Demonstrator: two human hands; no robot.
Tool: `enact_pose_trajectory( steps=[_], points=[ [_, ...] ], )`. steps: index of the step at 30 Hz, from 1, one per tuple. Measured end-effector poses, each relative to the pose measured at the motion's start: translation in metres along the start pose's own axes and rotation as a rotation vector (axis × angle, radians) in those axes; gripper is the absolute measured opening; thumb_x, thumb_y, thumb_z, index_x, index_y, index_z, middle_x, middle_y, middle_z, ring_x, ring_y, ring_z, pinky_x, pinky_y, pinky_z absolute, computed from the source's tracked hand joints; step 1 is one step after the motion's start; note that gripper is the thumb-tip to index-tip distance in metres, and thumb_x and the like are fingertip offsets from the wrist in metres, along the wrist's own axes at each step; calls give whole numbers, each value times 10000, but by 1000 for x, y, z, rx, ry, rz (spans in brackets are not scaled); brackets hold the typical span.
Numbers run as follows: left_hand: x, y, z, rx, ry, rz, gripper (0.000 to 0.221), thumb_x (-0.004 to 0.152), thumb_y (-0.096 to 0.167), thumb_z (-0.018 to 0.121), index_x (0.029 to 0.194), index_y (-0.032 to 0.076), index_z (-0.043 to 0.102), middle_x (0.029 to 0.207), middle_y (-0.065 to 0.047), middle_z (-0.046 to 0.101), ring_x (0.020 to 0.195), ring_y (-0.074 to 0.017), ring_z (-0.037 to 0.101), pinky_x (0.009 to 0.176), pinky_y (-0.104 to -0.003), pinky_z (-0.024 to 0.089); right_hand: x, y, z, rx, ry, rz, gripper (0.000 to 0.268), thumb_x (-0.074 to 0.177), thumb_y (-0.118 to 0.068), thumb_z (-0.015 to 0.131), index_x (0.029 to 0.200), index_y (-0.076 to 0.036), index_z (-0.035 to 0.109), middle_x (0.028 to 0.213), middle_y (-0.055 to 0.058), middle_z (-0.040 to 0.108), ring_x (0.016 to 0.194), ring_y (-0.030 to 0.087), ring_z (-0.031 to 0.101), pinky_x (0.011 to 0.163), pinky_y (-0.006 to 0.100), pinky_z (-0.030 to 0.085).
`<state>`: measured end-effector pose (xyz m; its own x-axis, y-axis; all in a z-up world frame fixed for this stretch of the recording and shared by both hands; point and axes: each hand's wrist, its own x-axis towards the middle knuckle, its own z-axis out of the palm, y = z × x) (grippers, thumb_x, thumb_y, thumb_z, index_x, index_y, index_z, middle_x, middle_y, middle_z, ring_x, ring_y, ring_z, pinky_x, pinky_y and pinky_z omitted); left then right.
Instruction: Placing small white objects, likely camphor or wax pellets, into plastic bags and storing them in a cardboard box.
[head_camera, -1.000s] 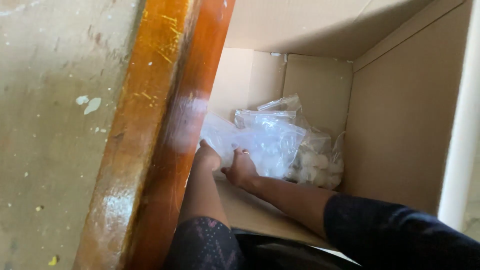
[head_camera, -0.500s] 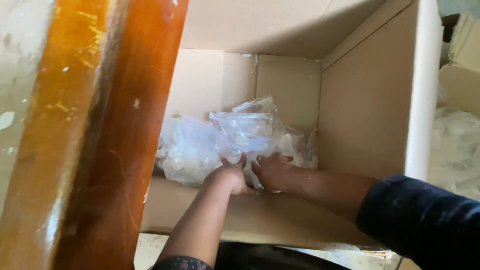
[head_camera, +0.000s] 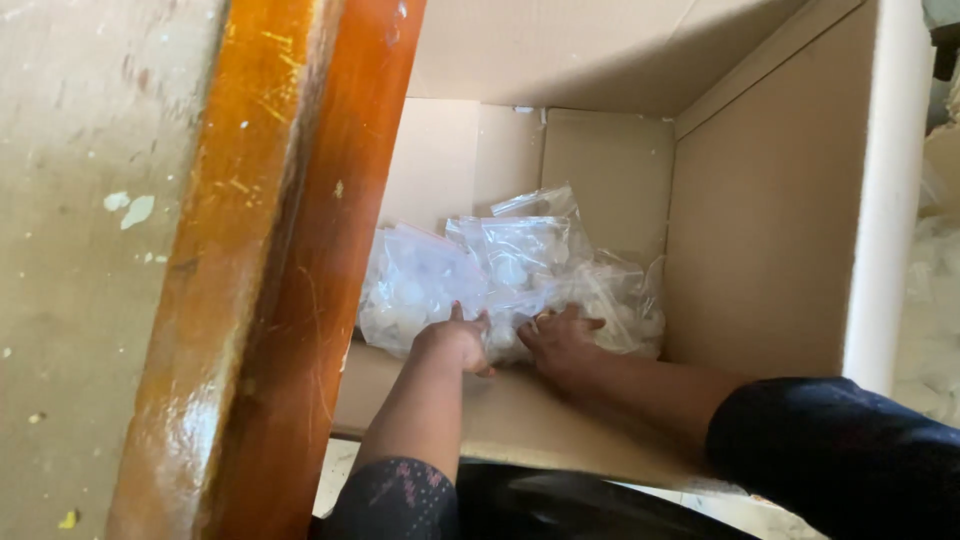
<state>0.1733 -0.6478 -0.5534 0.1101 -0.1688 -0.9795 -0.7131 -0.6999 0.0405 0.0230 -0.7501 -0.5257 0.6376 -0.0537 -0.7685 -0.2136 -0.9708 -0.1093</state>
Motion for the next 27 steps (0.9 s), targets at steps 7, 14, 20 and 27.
enact_pose_trajectory(
  steps=[7,14,20,27],
  points=[
    [-10,-26,-12,-151,112,-134,1223,824,470,817,1659,351,-68,1714,-105,-219,1553,-382,262,1214,-495,372,33,15,28,-34,181,-46,638,970,-440,595,1501,-174,361,1439,181,473,1279,435,497,820,703,523],
    [23,-27,-11,-109,85,41,981,874,419,747,1643,417,138,1712,-191,-192,1530,-422,274,1216,-487,346,50,18,-71,85,197,-19,420,1000,-448,606,1306,-162,573,1164,190,652,984,343,666,726,550,594],
    [-43,5,-19,-267,278,-3,691,914,278,717,1485,224,333,1561,-259,192,1384,-401,451,1113,-474,460,84,83,-122,101,323,-113,979,824,-689,693,1591,-286,237,1681,101,124,1521,414,94,1194,579,207],
    [-62,38,-25,-213,775,256,189,846,11,560,879,19,746,995,-243,722,960,-391,712,884,-468,561,158,156,-88,579,565,511,1192,786,-401,859,1626,-148,52,1651,149,240,1483,374,263,1187,529,287]
  ],
)
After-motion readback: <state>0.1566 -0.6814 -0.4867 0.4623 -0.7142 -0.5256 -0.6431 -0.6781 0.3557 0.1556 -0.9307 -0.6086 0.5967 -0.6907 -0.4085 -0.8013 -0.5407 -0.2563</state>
